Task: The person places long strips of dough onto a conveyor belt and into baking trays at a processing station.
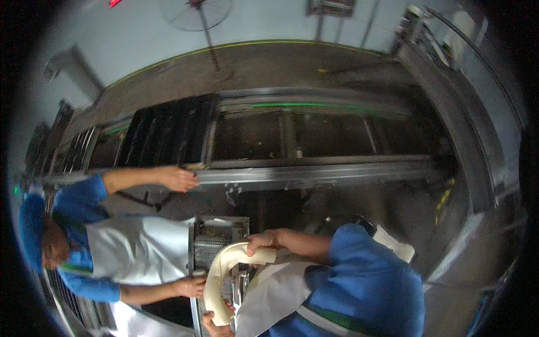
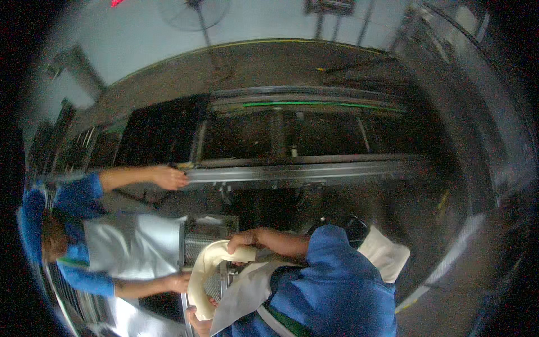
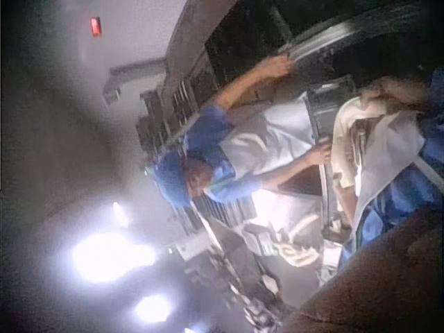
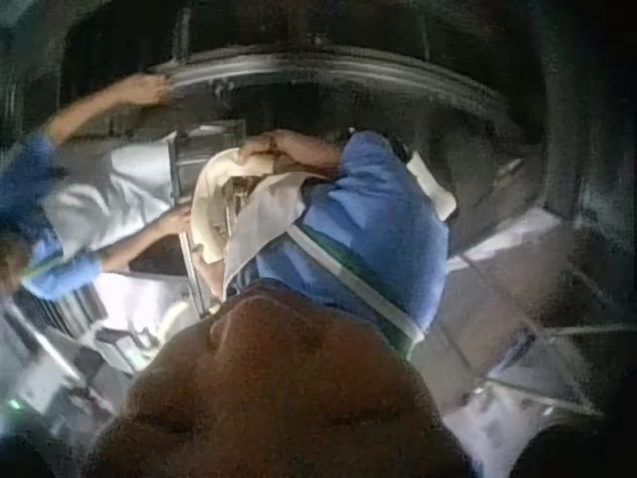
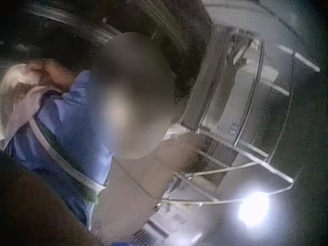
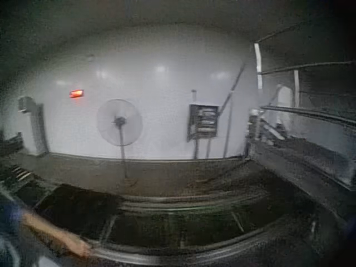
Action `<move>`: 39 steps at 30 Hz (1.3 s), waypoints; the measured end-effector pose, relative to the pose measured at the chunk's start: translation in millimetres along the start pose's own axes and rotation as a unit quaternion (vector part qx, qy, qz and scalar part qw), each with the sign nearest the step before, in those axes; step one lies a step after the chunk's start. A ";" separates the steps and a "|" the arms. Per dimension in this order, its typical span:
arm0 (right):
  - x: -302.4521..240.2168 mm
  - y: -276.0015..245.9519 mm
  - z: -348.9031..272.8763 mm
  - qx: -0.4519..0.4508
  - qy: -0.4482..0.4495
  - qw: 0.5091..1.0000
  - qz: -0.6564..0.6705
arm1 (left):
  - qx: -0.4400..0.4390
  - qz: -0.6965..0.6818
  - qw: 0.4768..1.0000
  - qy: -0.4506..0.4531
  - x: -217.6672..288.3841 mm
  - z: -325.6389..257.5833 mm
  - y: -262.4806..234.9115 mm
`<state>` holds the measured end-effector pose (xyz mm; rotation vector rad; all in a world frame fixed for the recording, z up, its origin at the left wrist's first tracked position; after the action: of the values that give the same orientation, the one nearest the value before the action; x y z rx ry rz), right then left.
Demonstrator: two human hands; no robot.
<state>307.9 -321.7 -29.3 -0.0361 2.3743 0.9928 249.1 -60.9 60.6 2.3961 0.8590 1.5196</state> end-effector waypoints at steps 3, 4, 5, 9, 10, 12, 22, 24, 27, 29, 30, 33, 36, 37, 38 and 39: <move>-18.6 -25.7 -25.7 -0.011 -0.111 0.994 0.007 | -0.068 0.056 0.995 0.056 26.1 27.5 68.7; -13.7 -28.7 -18.0 -0.027 -0.076 0.997 -0.006 | -0.075 0.070 0.992 0.069 28.8 26.1 73.9; -22.6 -28.1 -31.1 -0.014 -0.088 0.996 0.000 | -0.095 0.092 0.989 0.073 27.0 31.7 93.1; -20.4 -32.0 -49.9 0.038 -0.045 0.996 -0.063 | -0.182 0.134 0.972 0.063 14.2 42.4 143.4; -20.9 -30.1 -50.6 0.035 -0.050 0.996 -0.063 | -0.198 0.134 0.969 0.065 15.1 45.1 153.3; -31.6 -22.8 -57.6 0.030 -0.085 0.994 -0.066 | -0.240 0.123 0.961 0.055 14.6 53.2 176.3; -118.0 55.9 -88.1 -0.034 -0.266 0.955 -0.131 | 0.034 0.802 0.550 0.229 -86.0 182.4 -67.6; -112.5 64.6 -81.3 -0.047 -0.253 0.958 -0.124 | 0.082 0.792 0.560 0.231 -90.1 154.7 -92.9; -105.7 68.7 -89.6 -0.018 -0.231 0.967 -0.103 | 0.075 0.737 0.615 0.269 -79.4 109.3 -84.9; -103.7 55.7 -108.0 0.034 -0.207 0.974 -0.081 | 0.094 0.719 0.643 0.248 -78.9 102.0 -69.1; -106.0 45.2 -129.3 0.094 -0.205 0.972 -0.068 | 0.073 0.721 0.650 0.227 -72.4 107.4 -34.0; -129.1 41.8 -136.2 0.155 -0.177 0.965 -0.115 | 0.109 0.671 0.665 0.309 -42.8 108.3 -6.4; -145.0 66.9 -116.2 0.140 -0.148 0.963 -0.178 | 0.131 0.594 0.763 0.217 -44.0 80.9 -7.9; -149.1 78.3 -107.4 0.124 -0.140 0.962 -0.200 | 0.109 0.494 0.850 0.146 -63.2 87.0 -16.5; -151.5 94.4 -99.6 0.100 -0.130 0.961 -0.224 | 0.083 0.380 0.918 0.078 -82.5 91.6 -21.1; -154.2 106.5 -90.6 0.082 -0.122 0.958 -0.246 | 0.052 0.272 0.961 -0.010 -97.2 88.6 -2.2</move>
<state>369.2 -332.8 169.4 -0.3981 2.0635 0.5262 295.3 -99.5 -56.3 2.8792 0.2813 1.6438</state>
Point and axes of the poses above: each hand's wrist, its own z-axis towards the middle knuckle, its own y-axis out of the palm, x = y × z, the point moved 10 cm from there along z, towards the middle knuckle, and after that the axes turned 5 degrees about x, right-handed, at the moved point
